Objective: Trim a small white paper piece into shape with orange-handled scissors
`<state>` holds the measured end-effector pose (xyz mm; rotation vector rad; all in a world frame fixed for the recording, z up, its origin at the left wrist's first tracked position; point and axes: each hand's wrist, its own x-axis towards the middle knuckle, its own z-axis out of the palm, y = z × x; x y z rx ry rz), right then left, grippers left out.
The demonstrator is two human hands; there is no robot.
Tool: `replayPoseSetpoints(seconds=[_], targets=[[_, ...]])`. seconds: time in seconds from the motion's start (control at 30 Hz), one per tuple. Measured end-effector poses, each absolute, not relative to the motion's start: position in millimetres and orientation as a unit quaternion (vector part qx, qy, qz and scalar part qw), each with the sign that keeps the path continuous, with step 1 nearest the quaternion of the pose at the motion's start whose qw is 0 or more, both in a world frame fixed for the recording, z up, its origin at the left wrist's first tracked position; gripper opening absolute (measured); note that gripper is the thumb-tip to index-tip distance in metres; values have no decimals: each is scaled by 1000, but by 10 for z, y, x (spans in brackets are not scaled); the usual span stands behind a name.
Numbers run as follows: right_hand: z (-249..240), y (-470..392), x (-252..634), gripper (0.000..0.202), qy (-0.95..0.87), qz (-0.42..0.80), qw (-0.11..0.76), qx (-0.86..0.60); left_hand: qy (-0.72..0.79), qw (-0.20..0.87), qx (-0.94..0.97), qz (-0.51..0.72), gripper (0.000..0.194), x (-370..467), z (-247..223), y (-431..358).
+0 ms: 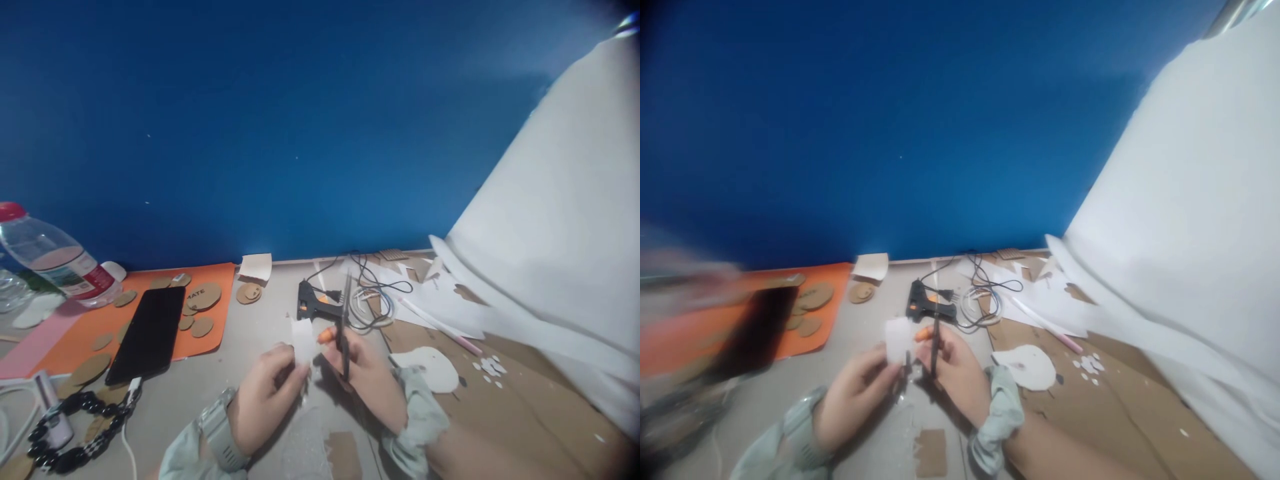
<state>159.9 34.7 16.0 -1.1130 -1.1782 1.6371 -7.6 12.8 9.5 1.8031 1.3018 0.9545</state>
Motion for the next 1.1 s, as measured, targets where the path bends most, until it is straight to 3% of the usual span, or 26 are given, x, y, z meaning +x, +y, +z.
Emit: replayPoseSetpoints(seconds=[0.17, 0.4, 0.6, 0.77, 0.93, 1.1], targets=[[133, 353, 1585, 29, -501, 643, 372, -444, 469, 378, 720, 345, 29, -80, 85, 114], [159, 344, 1600, 26, -526, 623, 362, -452, 547, 353, 681, 337, 33, -93, 20, 114], [134, 324, 1599, 32, -569, 594, 353, -446, 513, 351, 666, 413, 27, -125, 75, 131], [185, 295, 1655, 18, -754, 363, 229, -497, 418, 380, 726, 392, 24, -154, 119, 120], [226, 270, 1643, 23, -826, 150, 79, -537, 414, 375, 748, 358, 23, -133, 96, 107], [248, 174, 1558, 22, -849, 38, 49, -525, 419, 400, 718, 387, 25, -81, 106, 112]])
